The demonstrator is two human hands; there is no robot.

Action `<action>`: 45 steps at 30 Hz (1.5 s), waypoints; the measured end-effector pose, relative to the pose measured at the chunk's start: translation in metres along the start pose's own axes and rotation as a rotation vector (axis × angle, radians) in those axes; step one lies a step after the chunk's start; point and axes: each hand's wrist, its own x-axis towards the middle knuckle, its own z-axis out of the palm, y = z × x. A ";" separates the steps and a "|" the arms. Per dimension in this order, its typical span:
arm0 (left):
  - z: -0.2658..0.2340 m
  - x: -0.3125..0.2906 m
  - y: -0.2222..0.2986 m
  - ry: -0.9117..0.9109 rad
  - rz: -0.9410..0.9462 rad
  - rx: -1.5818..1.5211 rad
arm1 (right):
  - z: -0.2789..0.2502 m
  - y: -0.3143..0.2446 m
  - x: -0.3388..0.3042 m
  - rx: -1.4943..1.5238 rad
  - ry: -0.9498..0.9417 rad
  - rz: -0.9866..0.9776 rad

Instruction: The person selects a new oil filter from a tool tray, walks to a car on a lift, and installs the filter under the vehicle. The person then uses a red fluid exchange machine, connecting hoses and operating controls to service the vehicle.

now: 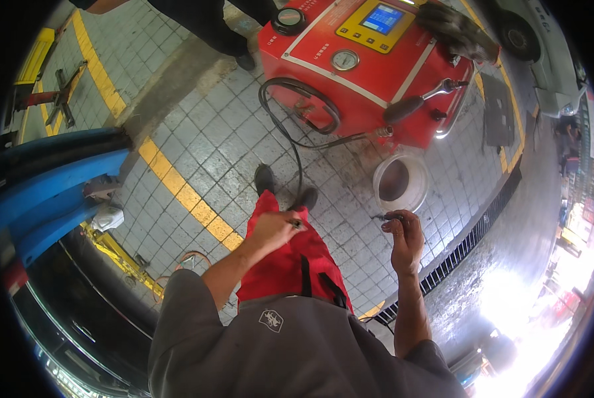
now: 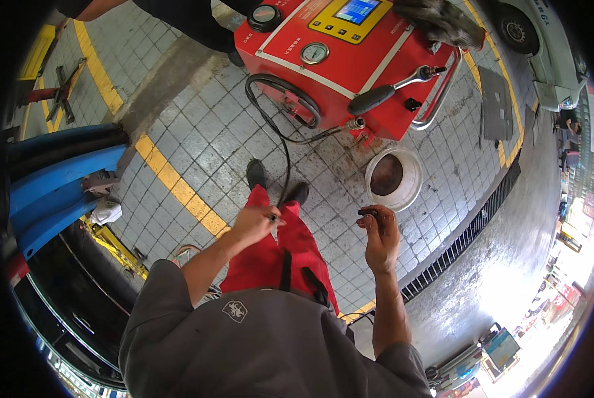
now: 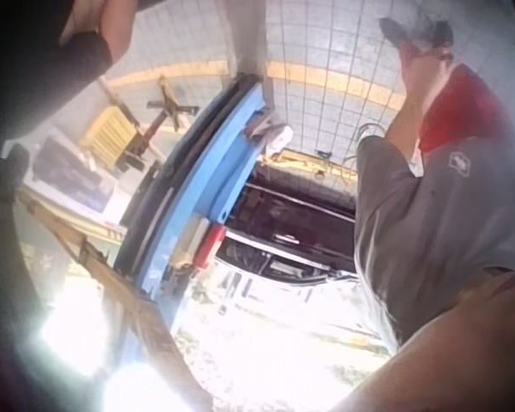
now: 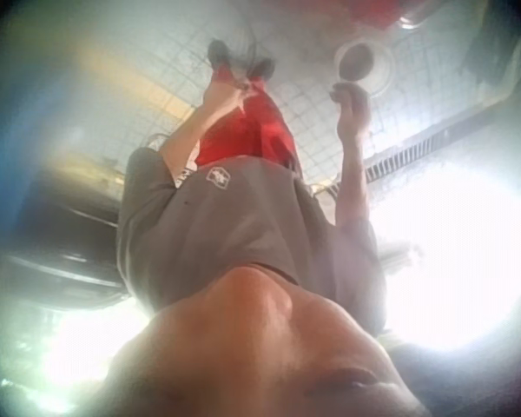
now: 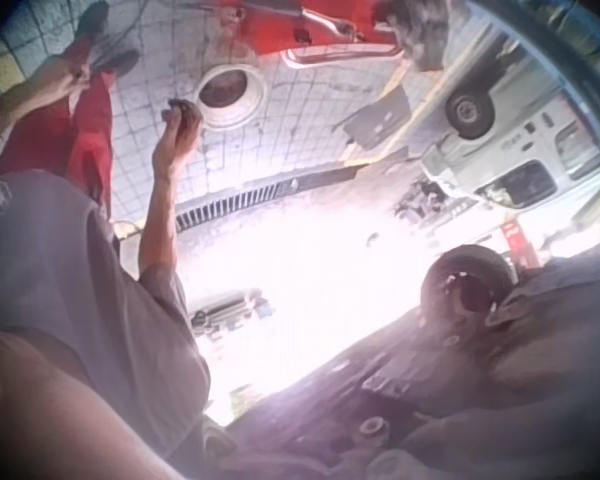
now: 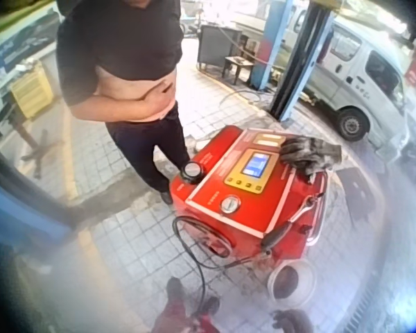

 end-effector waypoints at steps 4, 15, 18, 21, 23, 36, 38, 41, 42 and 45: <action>-0.011 0.027 0.092 0.123 0.373 -0.135 | -0.005 -0.022 -0.007 -0.031 0.025 -0.055; 0.006 0.086 0.218 0.048 0.416 -0.682 | -0.050 -0.101 -0.056 -0.252 0.187 -0.248; 0.004 0.096 0.227 0.130 0.483 -0.596 | -0.060 -0.100 -0.060 -0.331 0.212 -0.327; 0.000 0.103 0.233 0.112 0.490 -0.548 | -0.070 -0.095 -0.059 -0.350 0.246 -0.317; 0.000 0.106 0.237 0.089 0.466 -0.532 | -0.076 -0.091 -0.057 -0.378 0.283 -0.346; -0.003 0.132 0.240 -0.064 0.452 -0.522 | -0.072 -0.096 -0.037 -0.402 0.338 -0.252; -0.017 0.140 0.233 -0.129 0.479 -0.554 | -0.059 -0.102 -0.031 -0.407 0.371 -0.299; -0.042 0.153 0.222 -0.275 0.507 -0.614 | -0.036 -0.115 -0.024 -0.393 0.434 -0.236; -0.049 0.157 0.219 -0.302 0.512 -0.639 | -0.028 -0.119 -0.021 -0.377 0.473 -0.184; -0.061 0.168 0.212 -0.352 0.601 -0.578 | -0.013 -0.126 -0.013 -0.342 0.600 -0.063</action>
